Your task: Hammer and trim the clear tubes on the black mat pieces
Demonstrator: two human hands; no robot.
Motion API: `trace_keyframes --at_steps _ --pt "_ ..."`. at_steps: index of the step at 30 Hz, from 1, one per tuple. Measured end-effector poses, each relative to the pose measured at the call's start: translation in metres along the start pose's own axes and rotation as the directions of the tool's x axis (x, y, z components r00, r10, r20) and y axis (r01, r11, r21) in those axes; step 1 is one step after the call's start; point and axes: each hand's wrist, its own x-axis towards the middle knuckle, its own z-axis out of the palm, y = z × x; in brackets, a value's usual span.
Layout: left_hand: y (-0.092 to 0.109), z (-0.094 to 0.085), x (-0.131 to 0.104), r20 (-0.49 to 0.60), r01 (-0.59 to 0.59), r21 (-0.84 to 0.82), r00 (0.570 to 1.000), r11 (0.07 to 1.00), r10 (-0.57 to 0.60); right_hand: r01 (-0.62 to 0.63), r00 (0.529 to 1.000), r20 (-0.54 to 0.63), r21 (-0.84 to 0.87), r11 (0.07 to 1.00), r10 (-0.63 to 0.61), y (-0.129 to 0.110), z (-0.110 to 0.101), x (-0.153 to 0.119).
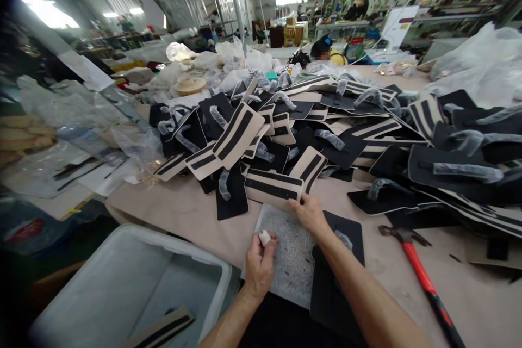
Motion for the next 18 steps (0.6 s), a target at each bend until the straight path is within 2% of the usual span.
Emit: trace_keyframes --at_steps 3,5,7,10,13,16,18 --pt "-0.004 -0.003 0.001 0.013 0.001 -0.017 1.000 1.000 -0.001 0.013 0.999 -0.045 -0.032 0.999 -0.014 0.002 0.008 0.003" --pt "-0.008 -0.004 0.002 0.013 0.021 -0.020 1.000 1.000 -0.021 0.028 0.994 -0.104 -0.074 0.997 -0.035 0.004 -0.001 -0.012" --pt "-0.014 -0.005 0.004 0.017 0.062 -0.036 0.998 0.997 -0.061 0.075 0.978 -0.179 -0.179 0.981 -0.108 0.010 -0.016 -0.037" --pt "-0.018 -0.005 0.010 0.043 0.135 -0.119 0.990 0.984 -0.131 0.110 0.920 -0.302 -0.412 0.904 -0.249 0.026 -0.037 -0.084" --pt "-0.010 0.000 0.020 0.092 0.169 -0.190 0.984 0.967 -0.153 0.064 0.826 -0.447 -0.531 0.845 -0.343 0.051 -0.050 -0.122" --pt "0.005 0.019 0.031 0.182 0.132 -0.170 0.978 0.977 -0.100 0.001 0.747 -0.564 -0.529 0.849 -0.352 0.078 -0.052 -0.135" --pt "0.015 0.039 0.036 0.246 0.093 -0.130 0.968 0.987 -0.059 -0.064 0.740 -0.610 -0.483 0.873 -0.283 0.089 -0.051 -0.133"
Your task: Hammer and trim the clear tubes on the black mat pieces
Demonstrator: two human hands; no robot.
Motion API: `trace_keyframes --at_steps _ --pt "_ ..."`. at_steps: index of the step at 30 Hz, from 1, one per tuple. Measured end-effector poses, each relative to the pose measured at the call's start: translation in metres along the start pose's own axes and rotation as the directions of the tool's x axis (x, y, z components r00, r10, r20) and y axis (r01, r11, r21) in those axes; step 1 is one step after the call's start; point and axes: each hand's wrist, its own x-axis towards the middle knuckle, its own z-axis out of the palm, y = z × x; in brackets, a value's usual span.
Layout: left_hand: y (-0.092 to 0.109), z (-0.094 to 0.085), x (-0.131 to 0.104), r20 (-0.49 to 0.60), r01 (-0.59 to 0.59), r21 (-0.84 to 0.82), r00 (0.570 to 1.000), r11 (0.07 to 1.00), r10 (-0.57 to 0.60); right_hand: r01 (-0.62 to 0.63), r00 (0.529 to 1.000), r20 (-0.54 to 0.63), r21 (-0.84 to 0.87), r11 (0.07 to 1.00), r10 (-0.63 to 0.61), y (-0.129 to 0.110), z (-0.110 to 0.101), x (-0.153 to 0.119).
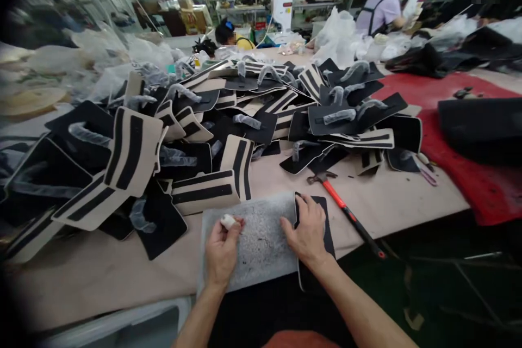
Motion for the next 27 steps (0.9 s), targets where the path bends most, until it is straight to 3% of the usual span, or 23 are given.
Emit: trace_keyframes --at_steps 4,7,9,10,12,14,15,21,24,27 --pt "0.012 0.042 0.007 0.119 -0.013 0.037 0.993 0.999 0.009 -0.068 0.997 0.037 0.203 0.977 0.062 0.004 -0.003 0.008" --pt "0.017 0.063 0.000 0.268 -0.016 0.049 0.964 0.999 0.002 -0.121 0.986 -0.076 0.295 0.948 0.149 0.010 -0.023 0.014" --pt "0.016 0.069 -0.006 0.308 -0.034 0.063 0.951 0.997 0.013 -0.240 0.952 -0.124 0.259 0.936 0.278 0.021 -0.035 0.013" --pt "0.015 0.069 -0.008 0.297 -0.038 0.069 0.955 0.997 0.016 -0.330 0.931 -0.078 0.240 0.913 0.357 0.028 -0.040 0.010" --pt "0.012 0.065 -0.011 0.230 -0.025 0.078 0.973 0.997 0.006 -0.495 0.869 0.140 0.214 0.842 0.475 0.041 -0.043 0.002" --pt "0.008 0.054 -0.010 0.137 -0.010 0.083 0.991 0.997 -0.002 -0.583 0.798 0.333 0.216 0.784 0.502 0.049 -0.041 -0.006" --pt "0.007 0.047 -0.009 0.090 -0.010 0.090 0.996 0.996 0.002 -0.593 0.786 0.369 0.229 0.771 0.495 0.050 -0.039 -0.009" --pt "0.002 0.016 0.003 -0.069 -0.011 0.066 0.998 0.998 0.016 -0.504 0.859 0.269 0.300 0.810 0.435 0.023 -0.026 -0.002" --pt "0.006 0.022 0.009 -0.071 -0.013 -0.025 0.997 1.000 0.012 -0.521 0.846 0.347 0.384 0.762 0.404 0.002 -0.013 -0.001" --pt "0.014 0.045 0.016 -0.013 -0.036 -0.150 0.999 0.988 0.034 -0.556 0.820 0.410 0.410 0.723 0.399 -0.013 0.001 -0.008"
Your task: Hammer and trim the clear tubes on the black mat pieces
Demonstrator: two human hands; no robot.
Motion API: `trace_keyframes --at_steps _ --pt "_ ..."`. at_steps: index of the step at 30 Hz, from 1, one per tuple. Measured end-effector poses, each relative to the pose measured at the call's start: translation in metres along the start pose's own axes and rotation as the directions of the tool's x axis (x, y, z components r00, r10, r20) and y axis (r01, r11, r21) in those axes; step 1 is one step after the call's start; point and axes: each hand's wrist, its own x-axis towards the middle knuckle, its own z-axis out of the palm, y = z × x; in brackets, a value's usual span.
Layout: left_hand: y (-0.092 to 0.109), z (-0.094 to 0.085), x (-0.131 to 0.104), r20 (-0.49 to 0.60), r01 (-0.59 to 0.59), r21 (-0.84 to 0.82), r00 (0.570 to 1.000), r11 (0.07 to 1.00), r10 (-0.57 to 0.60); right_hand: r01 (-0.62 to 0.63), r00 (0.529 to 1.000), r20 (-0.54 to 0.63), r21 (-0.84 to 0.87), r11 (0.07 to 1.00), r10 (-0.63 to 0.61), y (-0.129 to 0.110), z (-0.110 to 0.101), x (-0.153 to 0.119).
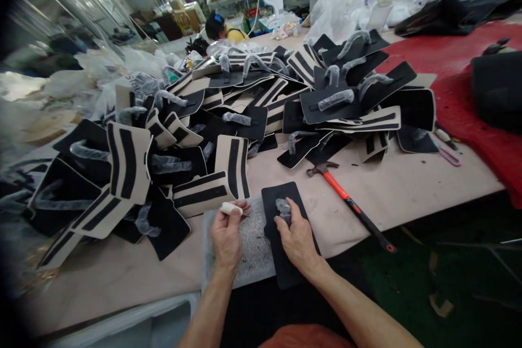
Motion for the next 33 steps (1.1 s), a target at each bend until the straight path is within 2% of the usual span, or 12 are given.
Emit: trace_keyframes --at_steps 2,5,8,11,14,20,33 --pt "0.002 0.021 0.006 0.081 0.001 -0.070 0.997 0.998 0.005 -0.015 1.000 0.015 0.005 1.000 0.015 0.002 0.008 -0.003" --pt "-0.002 0.048 0.016 0.208 0.027 -0.121 0.978 0.992 -0.001 -0.014 0.999 0.050 0.047 0.999 0.011 0.001 0.008 -0.004" --pt "-0.015 0.062 0.025 0.293 0.026 -0.105 0.956 0.994 0.006 0.003 0.992 0.126 0.107 0.994 -0.016 -0.003 0.001 -0.001" --pt "-0.029 0.062 0.030 0.318 0.005 -0.060 0.948 0.998 0.015 -0.068 0.982 0.184 0.197 0.978 0.031 -0.006 0.002 -0.002" --pt "-0.033 0.059 0.032 0.325 -0.005 -0.025 0.946 1.000 0.013 -0.111 0.986 0.153 0.280 0.954 0.070 -0.002 0.011 -0.009" --pt "-0.028 0.063 0.033 0.328 0.025 -0.022 0.944 0.999 -0.016 -0.109 0.989 0.136 0.346 0.932 0.066 0.011 0.019 -0.015" --pt "-0.025 0.065 0.032 0.344 -0.045 0.061 0.939 0.997 0.022 -0.012 0.996 0.091 0.335 0.942 -0.020 0.014 0.019 -0.014"
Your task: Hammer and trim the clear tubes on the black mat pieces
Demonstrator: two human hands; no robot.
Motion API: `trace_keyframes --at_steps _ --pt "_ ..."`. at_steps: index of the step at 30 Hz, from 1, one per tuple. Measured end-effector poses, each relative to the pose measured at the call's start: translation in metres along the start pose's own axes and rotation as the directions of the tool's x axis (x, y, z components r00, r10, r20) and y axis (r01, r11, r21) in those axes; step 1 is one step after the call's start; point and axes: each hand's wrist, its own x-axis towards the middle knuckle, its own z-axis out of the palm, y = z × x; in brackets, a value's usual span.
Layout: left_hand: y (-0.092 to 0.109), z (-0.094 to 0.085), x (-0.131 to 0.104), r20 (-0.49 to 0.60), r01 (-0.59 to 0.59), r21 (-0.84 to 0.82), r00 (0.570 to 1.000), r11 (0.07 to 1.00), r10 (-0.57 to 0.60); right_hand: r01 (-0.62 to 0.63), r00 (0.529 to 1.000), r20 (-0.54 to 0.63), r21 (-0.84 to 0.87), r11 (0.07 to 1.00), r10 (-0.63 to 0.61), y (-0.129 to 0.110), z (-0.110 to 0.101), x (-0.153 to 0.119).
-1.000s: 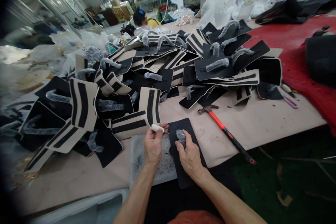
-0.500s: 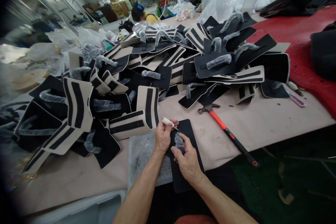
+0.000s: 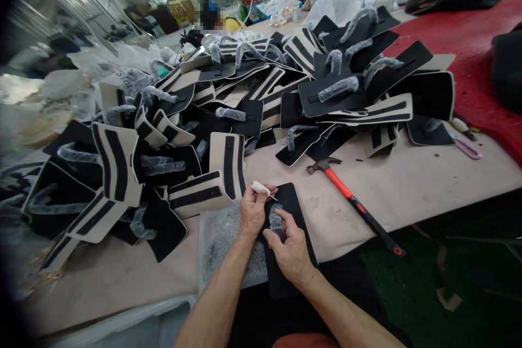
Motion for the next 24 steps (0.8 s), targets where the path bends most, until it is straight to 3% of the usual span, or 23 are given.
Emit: trace_keyframes --at_steps 5,9,12,15,18,20,22,24 --pt "-0.001 0.001 -0.002 0.003 -0.035 0.071 0.999 0.997 0.034 0.021 1.000 0.010 -0.022 1.000 -0.020 0.001 -0.001 0.000" --pt "-0.002 0.003 -0.005 0.007 -0.132 0.263 0.991 0.956 0.135 0.003 1.000 0.015 -0.012 1.000 -0.003 0.002 -0.001 0.000" --pt "-0.002 0.003 -0.006 0.099 -0.260 0.417 0.966 0.871 0.240 0.019 0.998 0.055 -0.053 0.998 -0.016 -0.002 -0.006 -0.003" --pt "-0.003 0.001 -0.005 0.232 -0.344 0.473 0.937 0.811 0.262 0.165 0.984 0.098 -0.208 0.964 -0.147 -0.011 -0.025 -0.005" --pt "-0.004 -0.002 -0.003 0.319 -0.379 0.438 0.914 0.815 0.253 0.286 0.944 -0.011 -0.465 0.838 -0.329 -0.018 -0.069 0.004" --pt "-0.004 -0.003 -0.001 0.297 -0.351 0.387 0.923 0.853 0.245 0.226 0.903 -0.112 -0.699 0.679 -0.416 -0.017 -0.107 0.017" --pt "-0.004 -0.003 0.000 0.261 -0.312 0.342 0.938 0.887 0.229 0.075 0.912 -0.129 -0.880 0.468 -0.389 -0.012 -0.144 0.033" --pt "-0.004 -0.003 0.001 0.257 -0.297 0.329 0.942 0.897 0.218 -0.022 0.965 -0.103 -0.949 0.315 -0.243 -0.008 -0.172 0.047"
